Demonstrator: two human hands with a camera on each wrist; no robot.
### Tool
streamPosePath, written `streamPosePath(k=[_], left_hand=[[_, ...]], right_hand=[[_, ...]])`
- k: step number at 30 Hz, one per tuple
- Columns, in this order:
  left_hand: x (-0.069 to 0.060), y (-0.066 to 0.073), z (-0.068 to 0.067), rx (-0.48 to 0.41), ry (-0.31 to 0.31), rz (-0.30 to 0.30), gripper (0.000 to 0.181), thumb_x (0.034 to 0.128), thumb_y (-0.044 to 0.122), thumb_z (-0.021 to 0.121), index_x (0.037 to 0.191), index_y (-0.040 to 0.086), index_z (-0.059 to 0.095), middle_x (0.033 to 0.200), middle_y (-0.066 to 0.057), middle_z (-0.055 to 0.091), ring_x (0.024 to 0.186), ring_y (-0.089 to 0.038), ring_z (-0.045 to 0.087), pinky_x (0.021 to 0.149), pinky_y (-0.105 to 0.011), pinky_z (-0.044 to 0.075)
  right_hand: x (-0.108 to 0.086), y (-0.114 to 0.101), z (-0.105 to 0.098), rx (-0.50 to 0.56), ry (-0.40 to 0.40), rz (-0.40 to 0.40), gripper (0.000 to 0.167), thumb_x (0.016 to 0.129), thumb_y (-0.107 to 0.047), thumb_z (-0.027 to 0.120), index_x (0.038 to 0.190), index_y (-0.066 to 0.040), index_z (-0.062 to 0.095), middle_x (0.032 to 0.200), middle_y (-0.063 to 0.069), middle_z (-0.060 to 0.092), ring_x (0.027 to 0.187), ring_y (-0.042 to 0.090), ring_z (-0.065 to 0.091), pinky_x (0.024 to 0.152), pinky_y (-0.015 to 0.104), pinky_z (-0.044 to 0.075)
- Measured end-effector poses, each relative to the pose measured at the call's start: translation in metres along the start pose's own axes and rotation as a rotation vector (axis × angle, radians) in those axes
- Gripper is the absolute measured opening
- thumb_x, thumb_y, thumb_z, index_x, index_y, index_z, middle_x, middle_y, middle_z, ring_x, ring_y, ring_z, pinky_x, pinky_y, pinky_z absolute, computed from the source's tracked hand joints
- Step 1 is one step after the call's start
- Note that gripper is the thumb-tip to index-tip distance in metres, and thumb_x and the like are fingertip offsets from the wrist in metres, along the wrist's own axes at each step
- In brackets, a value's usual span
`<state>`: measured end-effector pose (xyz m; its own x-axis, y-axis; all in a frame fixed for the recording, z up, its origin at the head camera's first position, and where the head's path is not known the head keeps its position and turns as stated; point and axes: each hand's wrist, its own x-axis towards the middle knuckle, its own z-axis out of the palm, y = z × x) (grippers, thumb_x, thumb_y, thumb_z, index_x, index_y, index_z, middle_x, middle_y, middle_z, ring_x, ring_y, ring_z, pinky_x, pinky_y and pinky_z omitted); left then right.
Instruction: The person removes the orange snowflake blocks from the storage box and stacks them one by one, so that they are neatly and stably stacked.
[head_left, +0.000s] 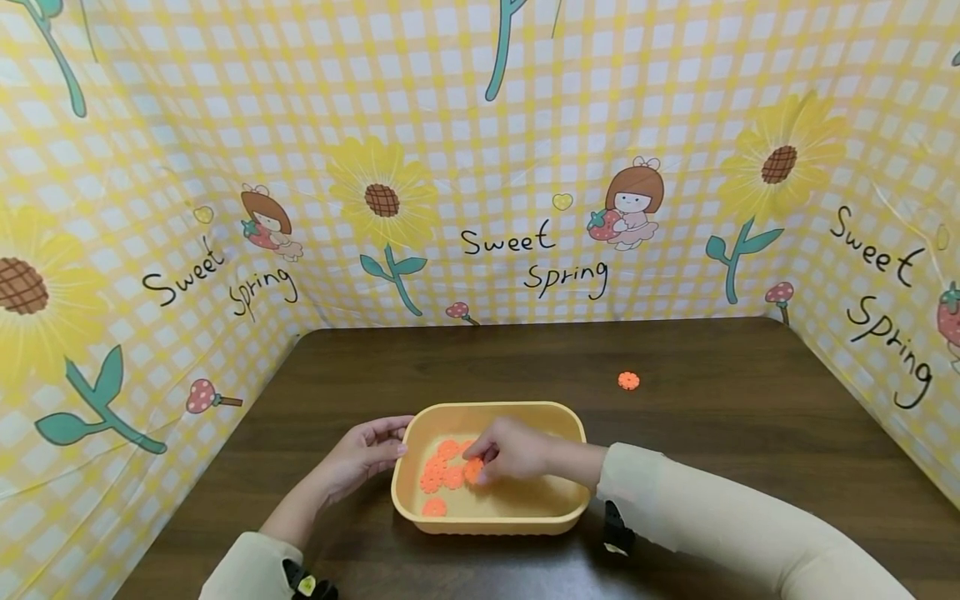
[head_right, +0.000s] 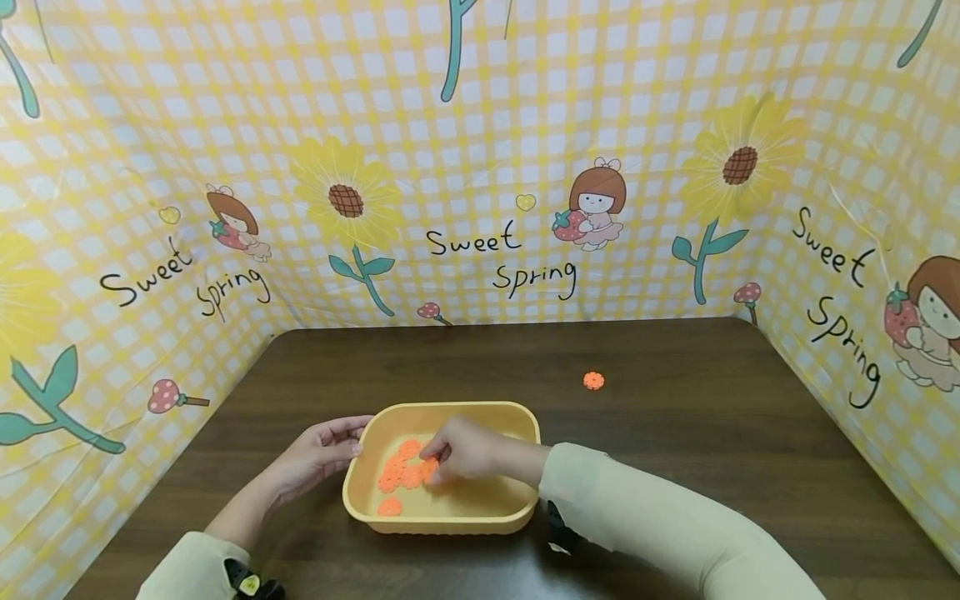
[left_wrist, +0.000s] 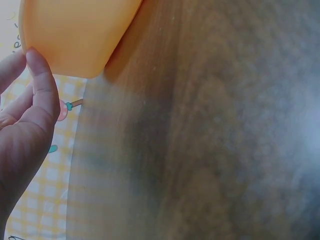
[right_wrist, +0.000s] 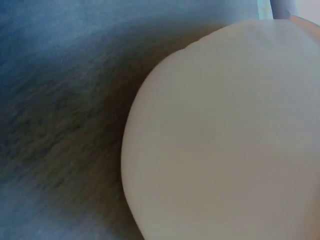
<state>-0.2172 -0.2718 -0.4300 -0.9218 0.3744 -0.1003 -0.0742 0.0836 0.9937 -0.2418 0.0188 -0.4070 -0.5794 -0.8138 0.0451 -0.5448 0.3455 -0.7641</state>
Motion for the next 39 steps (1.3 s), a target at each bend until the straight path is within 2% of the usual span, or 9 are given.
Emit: streamPosePath(k=[6,11,17,26,32,39], left_hand=[[0.0,0.001,0.0,0.002,-0.003,-0.001,0.059,0.0936,0.004,0.063,0.143,-0.012,0.034,0.114,-0.013,0.051,0.099,-0.015,0.058,0.086,-0.032,0.052],[0.0,0.001,0.0,0.001,0.001,-0.006,0.06,0.0935,0.004,0.063,0.143,-0.012,0.034,0.114,-0.013,0.051,0.099,-0.015,0.058,0.087,-0.032,0.052],[0.0,0.0,0.0,0.0,0.001,-0.011,0.06,0.0935,0.004,0.063,0.144,-0.012,0.034,0.115,-0.013,0.051,0.1,-0.015,0.057,0.087,-0.032,0.052],[0.001,-0.003,-0.003,0.004,-0.001,-0.004,0.058,0.0943,0.004,0.062,0.144,-0.012,0.034,0.116,-0.012,0.051,0.101,-0.015,0.057,0.087,-0.032,0.052],[0.0,-0.003,-0.003,-0.002,-0.003,-0.003,0.058,0.0941,0.003,0.062,0.144,-0.011,0.035,0.115,-0.013,0.051,0.1,-0.015,0.057,0.087,-0.033,0.052],[0.0,-0.001,-0.001,-0.007,-0.004,-0.004,0.059,0.0943,0.003,0.061,0.144,-0.012,0.034,0.115,-0.014,0.051,0.1,-0.015,0.058,0.087,-0.032,0.052]], right_hand=[[-0.003,0.004,-0.009,-0.018,0.022,-0.01,0.034,0.081,0.0,0.076,0.113,0.007,0.069,0.1,0.007,0.072,0.077,0.0,0.058,0.071,0.018,0.05],[-0.007,0.005,-0.018,0.013,0.029,-0.012,0.034,0.081,0.001,0.076,0.113,0.008,0.068,0.102,0.012,0.071,0.08,0.004,0.059,0.072,0.019,0.051],[-0.011,0.003,-0.031,0.065,0.064,0.039,0.034,0.082,-0.002,0.076,0.114,0.006,0.069,0.104,0.014,0.071,0.081,0.007,0.061,0.071,0.021,0.052],[-0.021,0.004,-0.049,0.137,0.15,0.086,0.034,0.083,-0.002,0.075,0.116,0.004,0.069,0.1,0.004,0.071,0.084,0.011,0.063,0.072,0.025,0.054],[-0.028,0.008,-0.059,0.179,0.203,0.105,0.033,0.083,-0.001,0.075,0.115,0.003,0.069,0.092,0.005,0.072,0.084,0.014,0.065,0.073,0.028,0.055],[-0.038,0.016,-0.073,0.171,0.305,0.139,0.03,0.083,-0.001,0.075,0.112,0.001,0.07,0.092,0.005,0.07,0.083,0.016,0.064,0.071,0.029,0.054]])
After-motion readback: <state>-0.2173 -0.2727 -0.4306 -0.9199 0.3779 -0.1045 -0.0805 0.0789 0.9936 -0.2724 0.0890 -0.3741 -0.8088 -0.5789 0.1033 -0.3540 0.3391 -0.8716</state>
